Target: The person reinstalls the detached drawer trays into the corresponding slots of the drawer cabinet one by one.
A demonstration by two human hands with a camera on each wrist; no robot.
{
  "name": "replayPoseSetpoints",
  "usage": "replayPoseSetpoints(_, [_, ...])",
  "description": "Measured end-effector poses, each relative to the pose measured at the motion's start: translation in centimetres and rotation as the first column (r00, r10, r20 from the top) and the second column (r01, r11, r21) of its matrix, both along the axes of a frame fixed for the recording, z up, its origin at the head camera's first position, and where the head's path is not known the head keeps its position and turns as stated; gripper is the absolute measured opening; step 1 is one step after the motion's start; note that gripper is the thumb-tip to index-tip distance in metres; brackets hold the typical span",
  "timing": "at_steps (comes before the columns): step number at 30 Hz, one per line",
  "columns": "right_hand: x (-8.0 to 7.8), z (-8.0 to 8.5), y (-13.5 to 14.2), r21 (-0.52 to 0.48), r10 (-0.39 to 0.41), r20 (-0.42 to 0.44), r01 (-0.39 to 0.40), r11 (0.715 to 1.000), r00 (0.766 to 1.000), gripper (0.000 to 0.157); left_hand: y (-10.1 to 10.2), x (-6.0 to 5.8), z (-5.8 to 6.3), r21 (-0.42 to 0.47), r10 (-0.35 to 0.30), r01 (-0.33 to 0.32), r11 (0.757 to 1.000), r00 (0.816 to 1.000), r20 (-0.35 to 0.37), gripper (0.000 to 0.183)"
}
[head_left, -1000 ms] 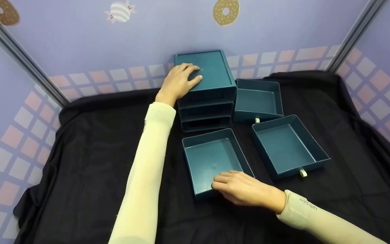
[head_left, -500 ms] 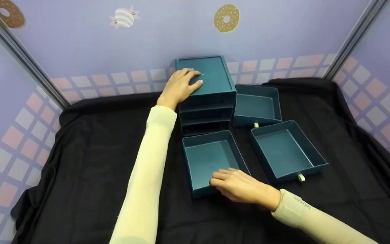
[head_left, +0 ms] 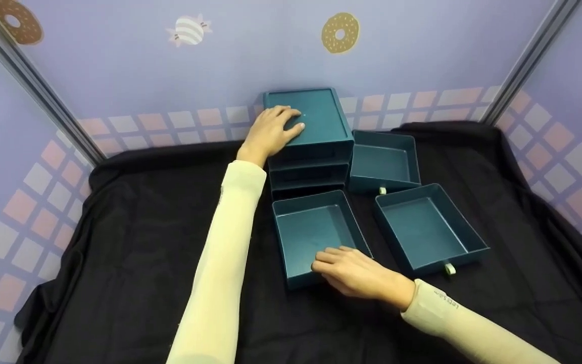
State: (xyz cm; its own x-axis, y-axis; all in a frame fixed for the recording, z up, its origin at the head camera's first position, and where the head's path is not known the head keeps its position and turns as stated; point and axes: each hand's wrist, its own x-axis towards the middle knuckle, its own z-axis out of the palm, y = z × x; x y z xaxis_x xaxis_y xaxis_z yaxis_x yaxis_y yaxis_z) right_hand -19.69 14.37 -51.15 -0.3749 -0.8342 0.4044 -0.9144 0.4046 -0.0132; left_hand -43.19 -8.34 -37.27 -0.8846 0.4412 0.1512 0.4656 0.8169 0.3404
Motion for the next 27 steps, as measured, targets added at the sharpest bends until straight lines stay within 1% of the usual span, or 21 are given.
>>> replayPoseSetpoints(4, [-0.4,-0.3,-0.1,-0.017,-0.006,0.020,0.007,1.000,1.000,0.013,0.1,0.1,-0.3,-0.003,-0.004,0.004,1.000,1.000,-0.001,0.056])
replayPoseSetpoints(7, [-0.7,-0.4,-0.1,-0.018,-0.011,0.049,0.012,1.000,0.999,0.015,0.2,0.1,-0.3,-0.001,-0.007,0.007,1.000,1.000,-0.001,0.056])
replayPoseSetpoints(11, [-1.0,-0.4,-0.3,-0.031,-0.006,0.066,0.008,0.999,0.998,0.018,0.0,0.1,-0.2,0.002,-0.002,0.002,1.000,1.000,0.000,0.056])
replayPoseSetpoints(17, [-1.5,-0.5,-0.6,-0.036,0.004,0.076,-0.001,0.999,0.997,0.018,-0.3,0.2,-0.2,0.002,0.000,0.000,1.000,1.000,-0.009,0.056])
replayPoseSetpoints(27, [-1.9,-0.5,-0.7,-0.030,-0.012,0.080,0.014,0.999,0.997,0.018,0.0,0.3,-0.3,-0.006,0.005,-0.005,1.000,1.000,-0.014,0.056])
